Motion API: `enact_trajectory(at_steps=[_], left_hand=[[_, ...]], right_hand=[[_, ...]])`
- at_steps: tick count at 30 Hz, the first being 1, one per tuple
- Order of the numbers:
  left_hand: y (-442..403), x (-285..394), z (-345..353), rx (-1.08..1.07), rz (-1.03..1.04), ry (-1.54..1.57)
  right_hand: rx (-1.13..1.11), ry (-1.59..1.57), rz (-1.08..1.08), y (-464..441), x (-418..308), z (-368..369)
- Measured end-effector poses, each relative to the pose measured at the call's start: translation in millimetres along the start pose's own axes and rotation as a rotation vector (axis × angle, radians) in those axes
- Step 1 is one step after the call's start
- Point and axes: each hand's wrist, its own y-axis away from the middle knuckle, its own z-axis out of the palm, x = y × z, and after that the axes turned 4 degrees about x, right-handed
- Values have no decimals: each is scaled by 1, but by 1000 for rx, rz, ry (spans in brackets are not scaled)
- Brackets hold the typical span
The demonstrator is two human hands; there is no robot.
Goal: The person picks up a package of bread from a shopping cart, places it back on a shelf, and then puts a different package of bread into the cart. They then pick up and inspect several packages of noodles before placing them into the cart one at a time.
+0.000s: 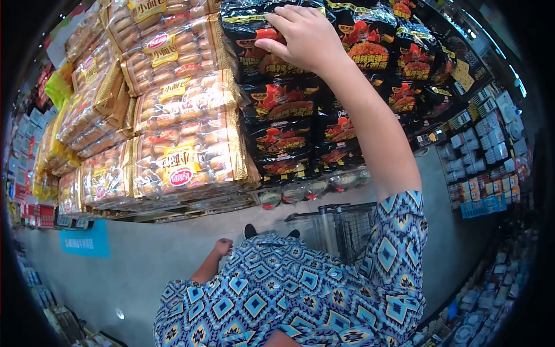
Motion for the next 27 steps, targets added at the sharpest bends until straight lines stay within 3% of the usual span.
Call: enact_trajectory(at_steps=[14, 17, 19, 21, 23, 27], left_hand=[[2, 16, 3, -10, -15, -21], [0, 9, 4, -7, -8, 13], [-1, 10, 2, -33, 19, -37], [2, 12, 1, -17, 17, -59], [5, 18, 0, 3, 11, -82], [-3, 19, -2, -6, -24, -59]], right_hand=[[84, 90, -56, 12, 5, 19], [52, 57, -56, 7, 4, 11], [-115, -15, 17, 0, 4, 3], [-53, -98, 40, -12, 16, 3], [122, 51, -37, -22, 29, 15], [92, 125, -13, -31, 36, 22]])
